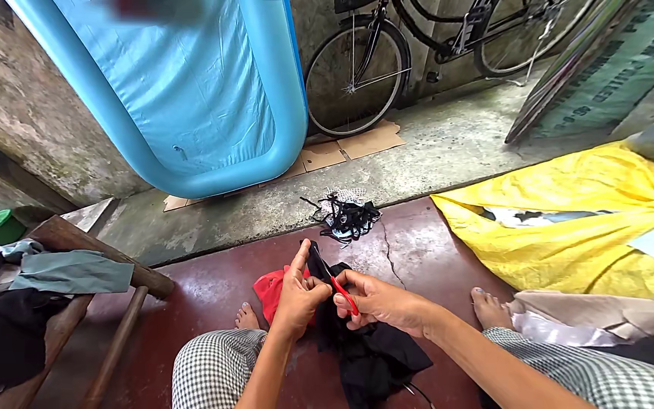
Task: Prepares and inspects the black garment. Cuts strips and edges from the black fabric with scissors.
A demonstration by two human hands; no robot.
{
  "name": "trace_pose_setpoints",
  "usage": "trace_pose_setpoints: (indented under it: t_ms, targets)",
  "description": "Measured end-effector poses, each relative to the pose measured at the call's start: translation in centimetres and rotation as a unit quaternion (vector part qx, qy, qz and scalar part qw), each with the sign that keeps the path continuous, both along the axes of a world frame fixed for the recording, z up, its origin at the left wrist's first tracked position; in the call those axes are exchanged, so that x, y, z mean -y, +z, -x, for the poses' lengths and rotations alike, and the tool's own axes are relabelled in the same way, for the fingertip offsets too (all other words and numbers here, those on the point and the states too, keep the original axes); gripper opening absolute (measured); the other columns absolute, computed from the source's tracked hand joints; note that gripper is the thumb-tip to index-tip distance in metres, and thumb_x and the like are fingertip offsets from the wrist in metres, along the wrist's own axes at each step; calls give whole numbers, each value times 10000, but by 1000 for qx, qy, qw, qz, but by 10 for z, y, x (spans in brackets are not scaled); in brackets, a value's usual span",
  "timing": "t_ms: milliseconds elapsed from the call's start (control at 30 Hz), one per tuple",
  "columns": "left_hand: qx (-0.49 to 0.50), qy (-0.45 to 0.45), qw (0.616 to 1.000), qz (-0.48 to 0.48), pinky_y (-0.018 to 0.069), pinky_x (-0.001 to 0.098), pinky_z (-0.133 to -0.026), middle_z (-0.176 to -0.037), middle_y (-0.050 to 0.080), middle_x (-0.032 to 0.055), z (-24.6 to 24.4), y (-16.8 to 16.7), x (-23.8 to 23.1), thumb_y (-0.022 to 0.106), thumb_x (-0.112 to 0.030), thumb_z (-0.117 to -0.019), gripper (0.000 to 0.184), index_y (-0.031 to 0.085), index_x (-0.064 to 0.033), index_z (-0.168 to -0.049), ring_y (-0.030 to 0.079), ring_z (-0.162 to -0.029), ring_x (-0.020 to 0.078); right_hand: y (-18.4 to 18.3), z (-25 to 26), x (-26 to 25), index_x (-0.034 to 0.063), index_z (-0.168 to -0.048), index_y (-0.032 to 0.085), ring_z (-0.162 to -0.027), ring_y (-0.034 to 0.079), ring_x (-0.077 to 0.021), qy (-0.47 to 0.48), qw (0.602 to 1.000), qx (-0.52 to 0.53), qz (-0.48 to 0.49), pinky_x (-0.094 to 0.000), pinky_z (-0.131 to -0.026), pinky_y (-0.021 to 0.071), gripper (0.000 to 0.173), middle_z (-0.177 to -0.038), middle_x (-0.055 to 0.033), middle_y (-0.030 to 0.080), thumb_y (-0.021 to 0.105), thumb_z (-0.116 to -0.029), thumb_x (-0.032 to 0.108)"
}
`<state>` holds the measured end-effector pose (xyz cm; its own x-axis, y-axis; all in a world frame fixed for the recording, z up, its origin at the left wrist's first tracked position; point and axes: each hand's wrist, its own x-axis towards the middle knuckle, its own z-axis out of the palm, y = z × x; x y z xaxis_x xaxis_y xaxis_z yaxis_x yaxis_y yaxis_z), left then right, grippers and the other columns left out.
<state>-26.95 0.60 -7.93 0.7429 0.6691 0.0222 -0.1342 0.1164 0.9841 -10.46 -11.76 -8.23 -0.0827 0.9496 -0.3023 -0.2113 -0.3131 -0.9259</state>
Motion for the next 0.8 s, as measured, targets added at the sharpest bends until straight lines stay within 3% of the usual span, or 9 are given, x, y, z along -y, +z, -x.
trace_pose_setpoints:
  t_ms: [200,333,500,700,800]
  targets:
    - [0,-5,1000,-13,558,303,-635,-1572,398,76,0,-1,0,706,122,-750,1042,303,-282,-1622,588,-643,121,7,0,0,111,-1200,566,-759,678,-180,-22,1000,-8,-5,-393,-751,613,287,-875,-65,650,680,-982,257]
    - [6,-33,999,-14,577,301,-645,-1603,349,69,1,0,3,727,128,-743,1093,255,-290,-1635,607,-650,116,5,-2,0,134,-1239,548,-759,676,-166,-13,1000,-21,-1,-376,-766,605,332,-888,-57,662,671,-990,316]
    - [1,-37,999,-8,575,301,-656,-1624,317,57,1,-1,3,746,110,-747,1088,253,-280,-1634,605,-662,111,8,-3,0,112,-1194,577,-767,674,-171,-33,999,2,-6,-383,-744,608,268,-881,-58,651,679,-987,248]
    - [-5,-64,998,-2,602,326,-709,-1651,270,65,-2,-3,10,707,111,-756,1138,135,-289,-1654,657,-714,133,8,-7,0,135,-1219,568,-767,668,-167,-29,1000,2,10,-372,-750,600,297,-897,-57,648,666,-997,305]
    - [-8,-66,998,-3,599,326,-687,-1647,276,64,-4,-5,12,709,114,-748,1177,85,-301,-1656,660,-716,137,8,-8,0,130,-1211,570,-773,669,-163,-39,999,9,13,-354,-735,597,287,-906,-58,654,679,-991,278]
